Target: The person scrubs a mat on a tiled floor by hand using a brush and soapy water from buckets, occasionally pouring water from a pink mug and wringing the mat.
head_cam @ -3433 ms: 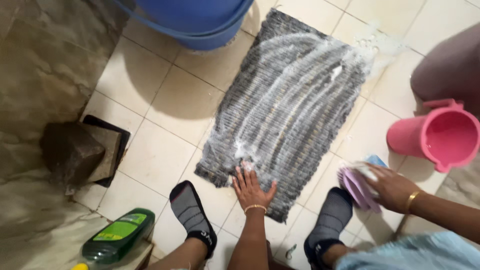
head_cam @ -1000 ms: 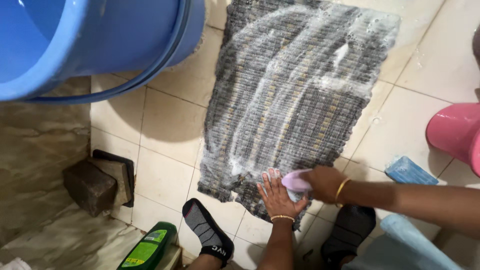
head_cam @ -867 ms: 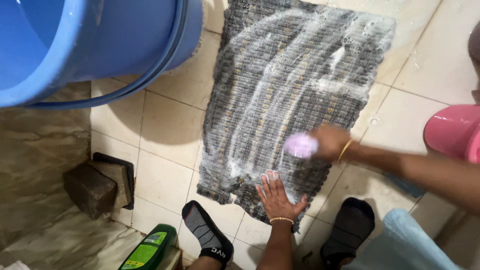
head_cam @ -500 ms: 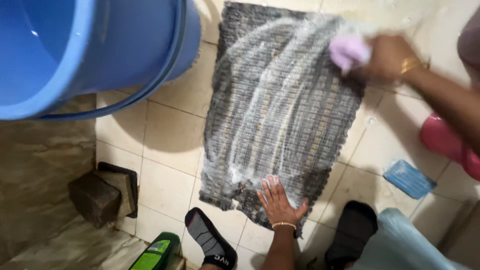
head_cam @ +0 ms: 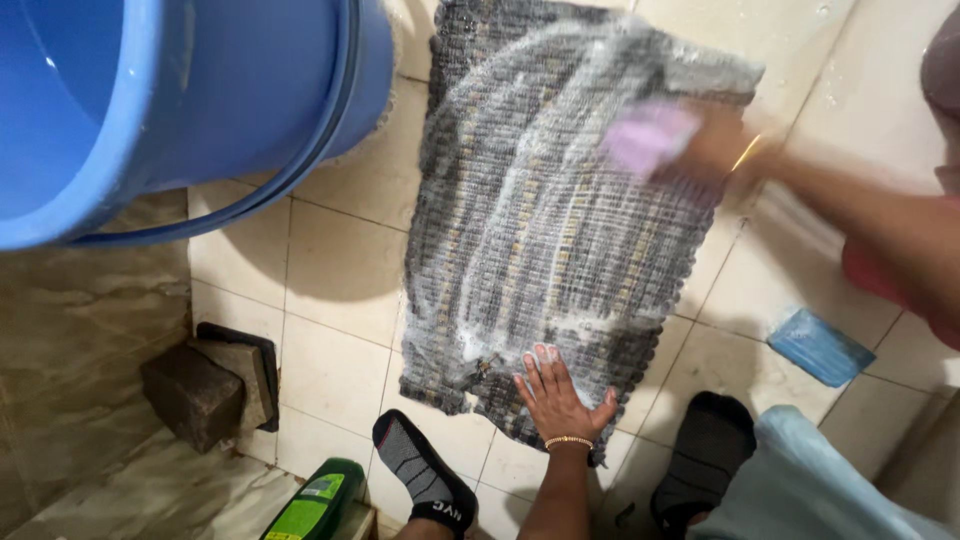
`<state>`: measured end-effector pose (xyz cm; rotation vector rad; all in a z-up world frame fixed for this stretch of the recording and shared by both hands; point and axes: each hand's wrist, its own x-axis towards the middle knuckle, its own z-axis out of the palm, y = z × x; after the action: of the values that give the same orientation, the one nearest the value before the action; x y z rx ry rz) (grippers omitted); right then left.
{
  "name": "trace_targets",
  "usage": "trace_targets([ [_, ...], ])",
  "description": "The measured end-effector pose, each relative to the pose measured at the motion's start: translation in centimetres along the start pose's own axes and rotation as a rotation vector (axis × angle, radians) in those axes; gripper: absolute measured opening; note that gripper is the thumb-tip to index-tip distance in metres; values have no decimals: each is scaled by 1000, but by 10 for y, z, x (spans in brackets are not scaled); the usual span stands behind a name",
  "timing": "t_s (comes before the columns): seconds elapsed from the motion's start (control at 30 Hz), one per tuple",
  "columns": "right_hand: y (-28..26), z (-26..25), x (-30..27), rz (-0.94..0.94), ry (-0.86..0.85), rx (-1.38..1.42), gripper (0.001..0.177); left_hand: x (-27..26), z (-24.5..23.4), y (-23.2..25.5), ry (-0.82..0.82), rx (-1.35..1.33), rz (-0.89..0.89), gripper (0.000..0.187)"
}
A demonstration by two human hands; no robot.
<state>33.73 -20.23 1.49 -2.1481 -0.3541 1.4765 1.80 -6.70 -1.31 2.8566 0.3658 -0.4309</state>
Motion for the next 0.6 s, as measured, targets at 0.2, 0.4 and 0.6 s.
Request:
trace_targets([
  [0.2, -1, -39, 1, 9, 190, -60, 60, 5, -2, -4, 77, 5, 25, 109],
  [0.4, 12, -92, -6, 102, 381, 9, 58, 2, 7, -3, -61, -4, 3, 111],
  [0.6, -17, -49, -26, 6, 343, -211, 41, 32, -37, 15, 82, -62, 49, 102],
])
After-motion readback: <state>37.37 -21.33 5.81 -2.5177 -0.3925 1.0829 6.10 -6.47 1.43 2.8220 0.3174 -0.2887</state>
